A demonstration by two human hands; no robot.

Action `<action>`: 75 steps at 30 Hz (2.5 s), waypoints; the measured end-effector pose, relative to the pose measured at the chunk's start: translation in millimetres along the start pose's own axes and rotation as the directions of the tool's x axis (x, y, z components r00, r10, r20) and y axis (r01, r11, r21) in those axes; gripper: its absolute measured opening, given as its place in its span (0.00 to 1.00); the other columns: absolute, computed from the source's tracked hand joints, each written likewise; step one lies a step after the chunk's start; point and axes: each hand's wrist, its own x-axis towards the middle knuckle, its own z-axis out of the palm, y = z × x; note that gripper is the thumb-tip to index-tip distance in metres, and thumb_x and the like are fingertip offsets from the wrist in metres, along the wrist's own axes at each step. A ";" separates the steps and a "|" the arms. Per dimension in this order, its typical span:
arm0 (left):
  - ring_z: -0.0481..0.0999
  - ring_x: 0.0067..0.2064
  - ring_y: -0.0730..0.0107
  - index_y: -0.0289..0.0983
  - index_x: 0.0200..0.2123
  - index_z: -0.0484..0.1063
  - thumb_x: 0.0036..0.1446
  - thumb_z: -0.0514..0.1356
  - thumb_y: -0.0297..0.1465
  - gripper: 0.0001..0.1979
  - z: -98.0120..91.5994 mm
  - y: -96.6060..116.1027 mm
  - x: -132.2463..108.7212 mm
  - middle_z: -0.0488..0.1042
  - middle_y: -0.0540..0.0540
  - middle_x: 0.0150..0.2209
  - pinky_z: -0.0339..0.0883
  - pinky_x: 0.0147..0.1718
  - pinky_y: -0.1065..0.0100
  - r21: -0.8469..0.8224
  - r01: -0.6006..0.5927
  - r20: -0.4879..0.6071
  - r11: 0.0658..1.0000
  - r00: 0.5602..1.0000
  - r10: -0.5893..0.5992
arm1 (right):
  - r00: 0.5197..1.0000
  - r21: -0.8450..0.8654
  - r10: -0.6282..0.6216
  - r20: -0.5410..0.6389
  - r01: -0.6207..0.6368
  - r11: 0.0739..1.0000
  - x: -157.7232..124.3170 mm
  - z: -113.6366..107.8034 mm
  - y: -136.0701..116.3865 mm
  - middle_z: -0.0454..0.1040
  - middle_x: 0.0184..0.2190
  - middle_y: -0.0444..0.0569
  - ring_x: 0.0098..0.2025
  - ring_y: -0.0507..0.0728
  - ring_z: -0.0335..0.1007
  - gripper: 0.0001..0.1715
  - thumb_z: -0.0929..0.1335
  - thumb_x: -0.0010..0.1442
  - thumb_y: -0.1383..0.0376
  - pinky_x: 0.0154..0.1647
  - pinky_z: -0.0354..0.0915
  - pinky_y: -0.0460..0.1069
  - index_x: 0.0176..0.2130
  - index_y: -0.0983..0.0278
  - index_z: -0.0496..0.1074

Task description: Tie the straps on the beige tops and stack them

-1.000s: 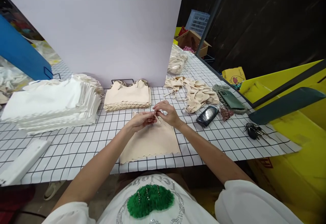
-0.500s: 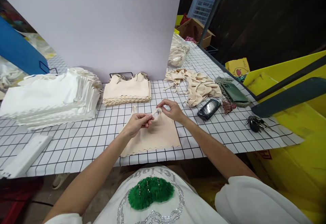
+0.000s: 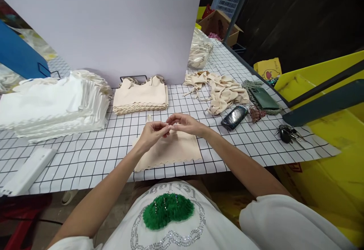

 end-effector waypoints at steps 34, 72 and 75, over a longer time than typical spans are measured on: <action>0.72 0.44 0.58 0.41 0.29 0.78 0.56 0.68 0.34 0.05 21.3 -47.1 8.1 0.80 0.48 0.35 0.53 0.52 0.50 0.694 -0.070 -0.022 0.717 0.993 0.119 | 0.989 -0.712 0.134 0.063 -0.049 0.700 -7.5 -11.4 23.7 0.74 0.35 0.49 0.46 0.60 0.60 0.10 0.65 0.64 0.71 0.57 0.49 0.68 0.32 0.65 0.73; 0.70 0.36 0.63 0.38 0.21 0.69 0.53 0.67 0.34 0.13 16.4 -53.5 10.7 0.74 0.50 0.26 0.60 0.48 0.54 0.598 -0.107 0.000 0.794 0.991 0.133 | 0.968 -0.708 -0.025 0.251 0.201 0.677 2.3 1.1 18.7 0.72 0.29 0.50 0.46 0.61 0.58 0.11 0.65 0.63 0.71 0.56 0.52 0.66 0.30 0.65 0.75; 0.71 0.36 0.63 0.38 0.21 0.70 0.53 0.67 0.33 0.12 16.6 -50.5 11.7 0.74 0.50 0.26 0.62 0.46 0.55 0.588 -0.108 0.021 0.802 0.993 0.119 | 0.976 -0.668 0.011 0.217 0.140 0.731 6.5 -6.2 17.8 0.72 0.30 0.48 0.46 0.60 0.60 0.08 0.68 0.63 0.67 0.59 0.49 0.69 0.32 0.64 0.76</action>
